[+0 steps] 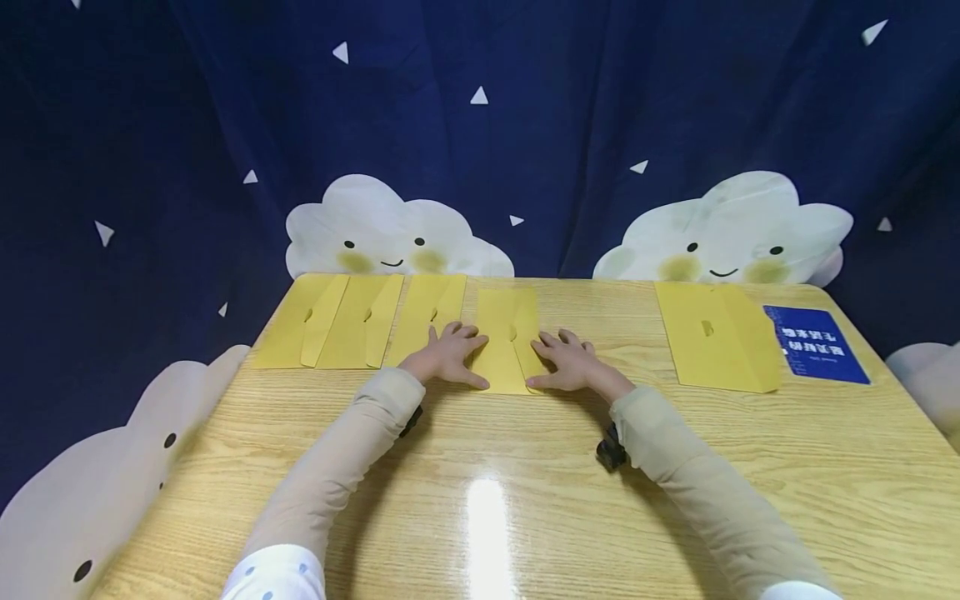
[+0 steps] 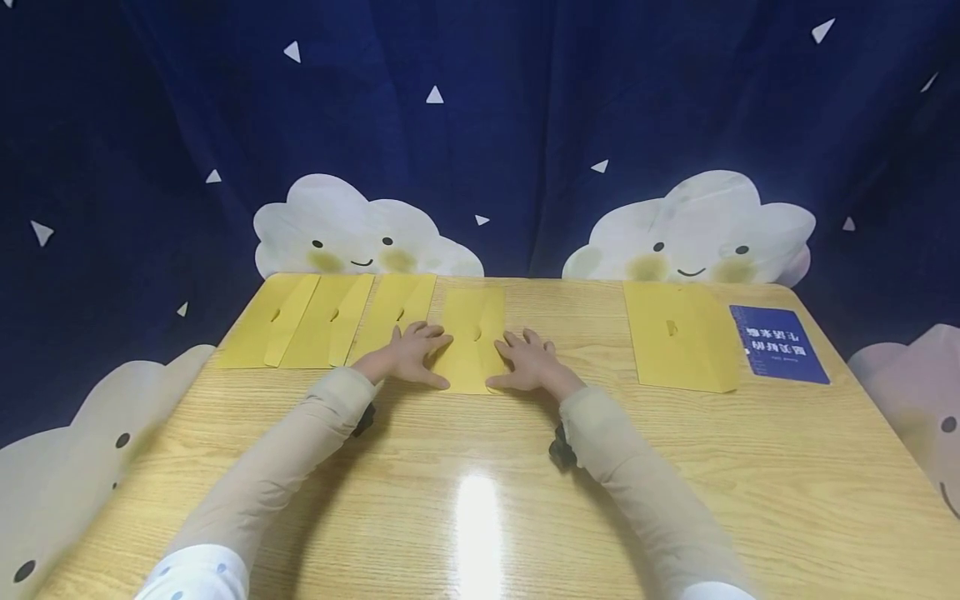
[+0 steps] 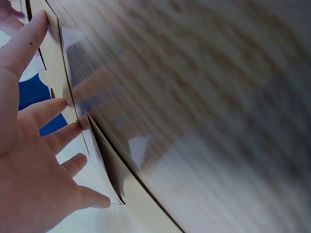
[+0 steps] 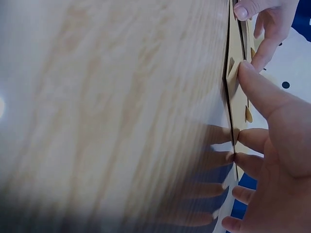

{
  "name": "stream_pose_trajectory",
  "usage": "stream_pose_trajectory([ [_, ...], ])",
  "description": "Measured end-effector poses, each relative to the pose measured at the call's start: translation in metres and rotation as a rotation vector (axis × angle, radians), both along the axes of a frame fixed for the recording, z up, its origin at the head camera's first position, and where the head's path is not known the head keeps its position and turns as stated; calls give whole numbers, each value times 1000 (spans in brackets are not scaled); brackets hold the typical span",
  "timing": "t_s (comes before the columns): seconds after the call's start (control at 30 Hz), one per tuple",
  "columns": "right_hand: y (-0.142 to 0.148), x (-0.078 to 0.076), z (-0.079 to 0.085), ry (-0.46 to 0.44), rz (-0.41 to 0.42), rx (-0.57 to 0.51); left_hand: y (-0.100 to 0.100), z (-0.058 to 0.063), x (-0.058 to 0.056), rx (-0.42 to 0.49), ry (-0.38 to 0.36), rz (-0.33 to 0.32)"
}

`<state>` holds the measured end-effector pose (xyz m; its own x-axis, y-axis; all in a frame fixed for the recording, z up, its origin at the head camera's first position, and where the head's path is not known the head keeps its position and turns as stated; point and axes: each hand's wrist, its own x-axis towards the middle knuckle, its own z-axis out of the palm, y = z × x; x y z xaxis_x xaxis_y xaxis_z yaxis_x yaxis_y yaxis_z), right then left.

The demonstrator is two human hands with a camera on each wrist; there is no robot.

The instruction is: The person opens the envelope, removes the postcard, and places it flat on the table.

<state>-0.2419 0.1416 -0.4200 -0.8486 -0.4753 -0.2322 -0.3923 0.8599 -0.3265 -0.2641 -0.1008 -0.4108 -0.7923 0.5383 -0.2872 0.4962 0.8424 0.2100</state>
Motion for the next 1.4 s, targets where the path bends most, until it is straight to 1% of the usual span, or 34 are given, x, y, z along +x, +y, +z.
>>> stream_pose_trajectory([
  [0.23,5,8,1,17,21,-9,2,-2,5,-1,12,-29],
  [0.53,10,20,0,21,31,17,5,0,16,-25,2,-59],
  [0.73,14,27,0,40,47,20,8,-1,23,-23,18,-85],
  [0.9,18,33,1,50,58,21,11,-1,28,-34,26,-93],
  [1.17,21,46,7,63,82,25,14,-2,37,-51,23,-95],
  [1.4,26,53,7,87,98,26,14,0,44,-41,18,-127],
])
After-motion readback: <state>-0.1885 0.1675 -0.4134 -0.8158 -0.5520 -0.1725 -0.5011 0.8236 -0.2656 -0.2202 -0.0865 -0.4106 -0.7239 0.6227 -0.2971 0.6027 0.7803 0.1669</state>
